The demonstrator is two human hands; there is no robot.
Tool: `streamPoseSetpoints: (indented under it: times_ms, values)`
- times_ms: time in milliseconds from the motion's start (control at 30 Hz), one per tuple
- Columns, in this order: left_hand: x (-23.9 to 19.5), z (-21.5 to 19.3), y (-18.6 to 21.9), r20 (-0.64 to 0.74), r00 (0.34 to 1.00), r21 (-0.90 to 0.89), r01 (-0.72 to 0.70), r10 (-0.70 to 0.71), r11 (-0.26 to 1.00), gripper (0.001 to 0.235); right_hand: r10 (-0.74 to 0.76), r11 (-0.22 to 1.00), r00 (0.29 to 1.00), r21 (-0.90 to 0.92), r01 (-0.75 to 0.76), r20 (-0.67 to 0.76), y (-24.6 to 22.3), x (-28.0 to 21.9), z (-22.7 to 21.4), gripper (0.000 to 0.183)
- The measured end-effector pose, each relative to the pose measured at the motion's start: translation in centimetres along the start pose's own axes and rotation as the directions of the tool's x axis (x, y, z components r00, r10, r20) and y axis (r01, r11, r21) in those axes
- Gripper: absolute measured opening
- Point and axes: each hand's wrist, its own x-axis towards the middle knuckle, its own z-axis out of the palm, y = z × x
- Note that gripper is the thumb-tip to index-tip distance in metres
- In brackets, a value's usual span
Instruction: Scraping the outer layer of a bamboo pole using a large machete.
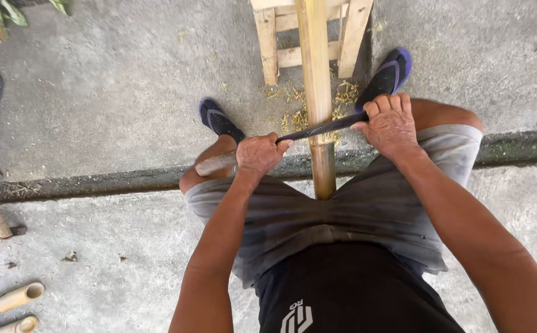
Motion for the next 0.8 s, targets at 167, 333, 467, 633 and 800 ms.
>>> streamPoseSetpoints:
  times_ms: [167,333,467,633,800]
  values:
    - [-0.6,-1.5,0.6,0.036,0.999,0.015,0.027,-0.027,1.000,0.069,-0.011,1.000,1.000,0.005,0.011,-0.005,0.3,-0.3,0.7,0.059]
    - [-1.4,-1.9,1.5,0.074,0.992,-0.048,0.105,-0.101,0.993,0.065,-0.060,0.998,0.995,0.029,0.063,-0.083,0.2,-0.3,1.3,0.060]
    - [-1.2,-1.1,1.7,-0.020,0.998,-0.062,0.052,-0.053,0.997,0.058,0.004,0.997,0.998,0.073,0.001,-0.066,0.0,-0.2,1.3,0.057]
    - [-1.1,-1.3,2.2,0.036,0.994,-0.062,0.102,-0.100,0.993,0.054,0.018,0.994,0.999,0.110,-0.012,-0.047,-0.3,-0.5,1.6,0.056]
    - [-1.7,-2.9,3.4,0.101,0.984,-0.074,0.156,-0.148,0.985,0.063,0.039,0.999,0.996,-0.005,-0.039,-0.079,-0.5,-0.2,1.1,0.064]
